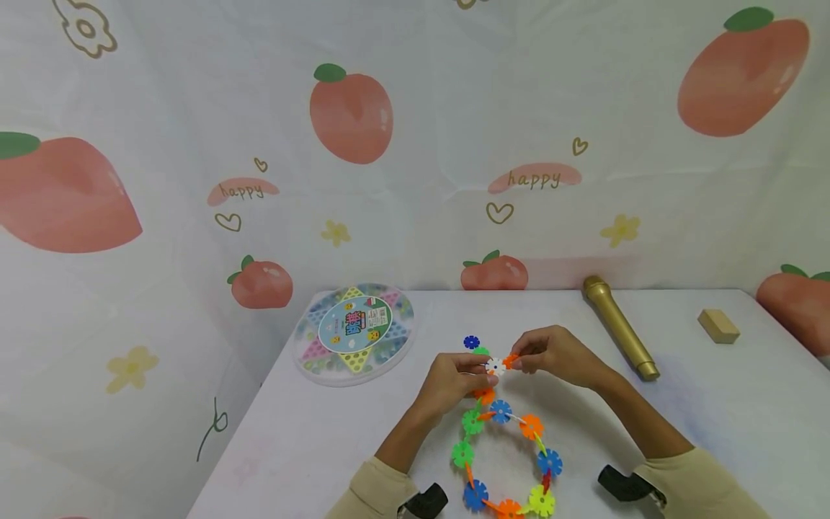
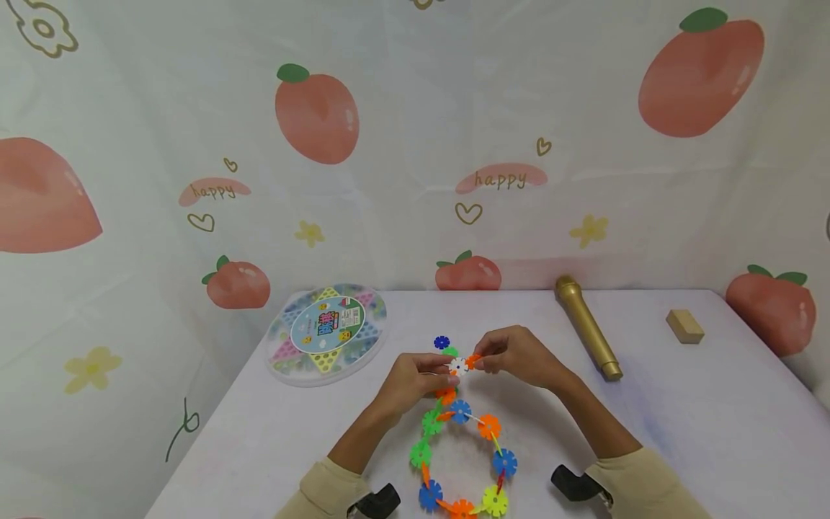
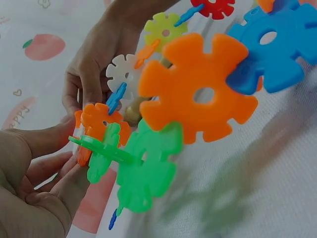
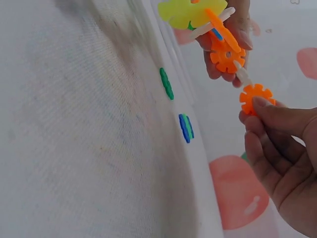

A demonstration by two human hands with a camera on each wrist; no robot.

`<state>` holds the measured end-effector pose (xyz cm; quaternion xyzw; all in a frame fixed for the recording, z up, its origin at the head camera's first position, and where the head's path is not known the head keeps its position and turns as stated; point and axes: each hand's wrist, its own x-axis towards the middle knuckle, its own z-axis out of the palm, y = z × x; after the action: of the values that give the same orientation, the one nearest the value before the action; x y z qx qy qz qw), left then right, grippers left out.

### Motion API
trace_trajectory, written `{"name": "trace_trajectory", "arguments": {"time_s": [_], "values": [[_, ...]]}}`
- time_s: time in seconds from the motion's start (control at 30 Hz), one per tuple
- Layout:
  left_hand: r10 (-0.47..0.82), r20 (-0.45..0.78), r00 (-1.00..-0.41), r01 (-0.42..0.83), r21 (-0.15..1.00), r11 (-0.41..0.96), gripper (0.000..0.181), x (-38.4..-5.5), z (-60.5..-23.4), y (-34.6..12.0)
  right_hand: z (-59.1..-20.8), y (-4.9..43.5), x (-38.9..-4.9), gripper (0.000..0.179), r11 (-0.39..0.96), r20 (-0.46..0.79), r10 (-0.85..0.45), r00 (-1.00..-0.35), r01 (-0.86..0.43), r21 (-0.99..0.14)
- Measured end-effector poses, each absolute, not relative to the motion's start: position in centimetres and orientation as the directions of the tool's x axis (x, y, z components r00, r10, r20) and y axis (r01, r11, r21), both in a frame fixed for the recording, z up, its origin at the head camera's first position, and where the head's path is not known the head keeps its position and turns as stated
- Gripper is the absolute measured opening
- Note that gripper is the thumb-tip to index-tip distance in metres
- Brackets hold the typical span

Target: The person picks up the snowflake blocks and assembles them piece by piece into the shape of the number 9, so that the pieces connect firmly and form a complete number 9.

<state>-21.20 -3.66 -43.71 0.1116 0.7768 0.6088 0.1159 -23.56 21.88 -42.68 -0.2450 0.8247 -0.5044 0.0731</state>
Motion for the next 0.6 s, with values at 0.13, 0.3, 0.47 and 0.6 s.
{"name": "trace_trajectory", "arguments": {"time_s": [0.13,0.3,0.47,0.6], "values": [[0.301,-0.023,-0.953,0.038,0.98,0.195,0.033,-21.16,-43.68,-3.58,-42.73,21.71,-23.61,0.006,0.362,0.149,-0.468,-0.871,-0.343,-0.867],[0.302,-0.018,-0.953,0.033,0.986,0.164,0.033,-21.19,-43.87,-3.45,-42.8,21.79,-23.51,0.007,0.355,0.155,-0.464,-0.872,-0.343,-0.869],[0.295,-0.014,-0.956,0.034,0.987,0.158,0.032,-21.14,-43.92,-3.36,-42.86,21.83,-23.45,0.008,0.338,0.161,-0.46,-0.873,-0.34,-0.878],[0.282,-0.026,-0.959,0.018,0.988,0.155,0.032,-21.02,-43.87,-3.22,-42.98,21.83,-23.53,0.008,0.319,0.163,-0.463,-0.871,-0.335,-0.887]]}}
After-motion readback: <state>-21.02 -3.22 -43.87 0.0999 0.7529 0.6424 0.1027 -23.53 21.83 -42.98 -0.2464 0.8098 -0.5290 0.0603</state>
